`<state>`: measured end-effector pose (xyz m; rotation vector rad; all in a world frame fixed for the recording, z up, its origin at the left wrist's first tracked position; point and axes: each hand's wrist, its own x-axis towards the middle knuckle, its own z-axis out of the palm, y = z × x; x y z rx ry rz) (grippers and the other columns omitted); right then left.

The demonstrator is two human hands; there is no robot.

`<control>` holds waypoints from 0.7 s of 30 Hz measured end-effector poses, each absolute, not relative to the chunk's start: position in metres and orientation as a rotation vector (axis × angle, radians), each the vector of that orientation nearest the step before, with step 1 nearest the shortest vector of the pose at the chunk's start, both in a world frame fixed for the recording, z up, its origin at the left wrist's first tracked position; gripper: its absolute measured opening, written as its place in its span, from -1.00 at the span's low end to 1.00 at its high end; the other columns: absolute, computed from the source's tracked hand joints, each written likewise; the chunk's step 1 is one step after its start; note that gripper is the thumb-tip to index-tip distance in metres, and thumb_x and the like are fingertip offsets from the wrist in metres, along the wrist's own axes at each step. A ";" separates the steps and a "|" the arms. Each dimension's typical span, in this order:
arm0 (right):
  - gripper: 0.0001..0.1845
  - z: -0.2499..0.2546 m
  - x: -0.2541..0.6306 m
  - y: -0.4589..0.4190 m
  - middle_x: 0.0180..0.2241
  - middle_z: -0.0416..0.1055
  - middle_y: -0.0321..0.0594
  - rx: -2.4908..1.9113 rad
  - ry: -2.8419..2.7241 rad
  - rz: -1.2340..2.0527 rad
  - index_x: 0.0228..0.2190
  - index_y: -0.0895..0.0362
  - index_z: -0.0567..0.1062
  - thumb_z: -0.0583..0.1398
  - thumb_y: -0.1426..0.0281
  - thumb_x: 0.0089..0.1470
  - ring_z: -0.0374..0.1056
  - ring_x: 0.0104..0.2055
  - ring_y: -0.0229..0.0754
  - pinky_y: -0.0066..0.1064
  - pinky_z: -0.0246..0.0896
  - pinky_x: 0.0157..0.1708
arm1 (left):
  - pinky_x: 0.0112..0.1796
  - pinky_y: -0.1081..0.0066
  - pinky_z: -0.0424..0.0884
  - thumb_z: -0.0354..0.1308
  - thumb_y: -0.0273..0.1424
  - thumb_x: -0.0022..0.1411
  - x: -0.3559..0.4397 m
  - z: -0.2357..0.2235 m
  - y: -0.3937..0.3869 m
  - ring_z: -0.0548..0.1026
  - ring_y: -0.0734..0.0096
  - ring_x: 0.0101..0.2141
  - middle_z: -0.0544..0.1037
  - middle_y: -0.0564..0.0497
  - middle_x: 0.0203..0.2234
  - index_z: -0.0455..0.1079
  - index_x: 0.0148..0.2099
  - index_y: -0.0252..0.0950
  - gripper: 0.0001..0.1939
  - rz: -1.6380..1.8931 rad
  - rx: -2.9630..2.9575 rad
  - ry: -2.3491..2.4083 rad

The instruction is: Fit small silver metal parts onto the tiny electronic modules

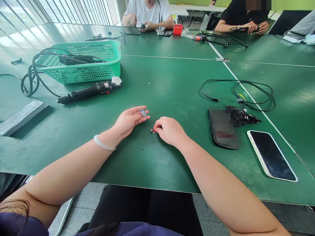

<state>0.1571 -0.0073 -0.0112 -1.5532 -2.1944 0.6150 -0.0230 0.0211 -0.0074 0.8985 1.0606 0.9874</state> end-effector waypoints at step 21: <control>-0.77 -0.005 0.146 -0.017 -0.36 0.51 -0.22 -1.195 -1.915 0.286 -0.37 0.03 0.61 0.13 0.35 0.17 0.38 -0.32 -0.20 -0.32 0.29 -0.33 | -0.12 0.35 0.49 0.17 -0.58 0.19 -0.017 -0.008 0.012 0.57 0.53 -0.33 0.58 -0.01 -0.41 0.42 -0.19 -0.39 -0.88 0.687 1.028 0.847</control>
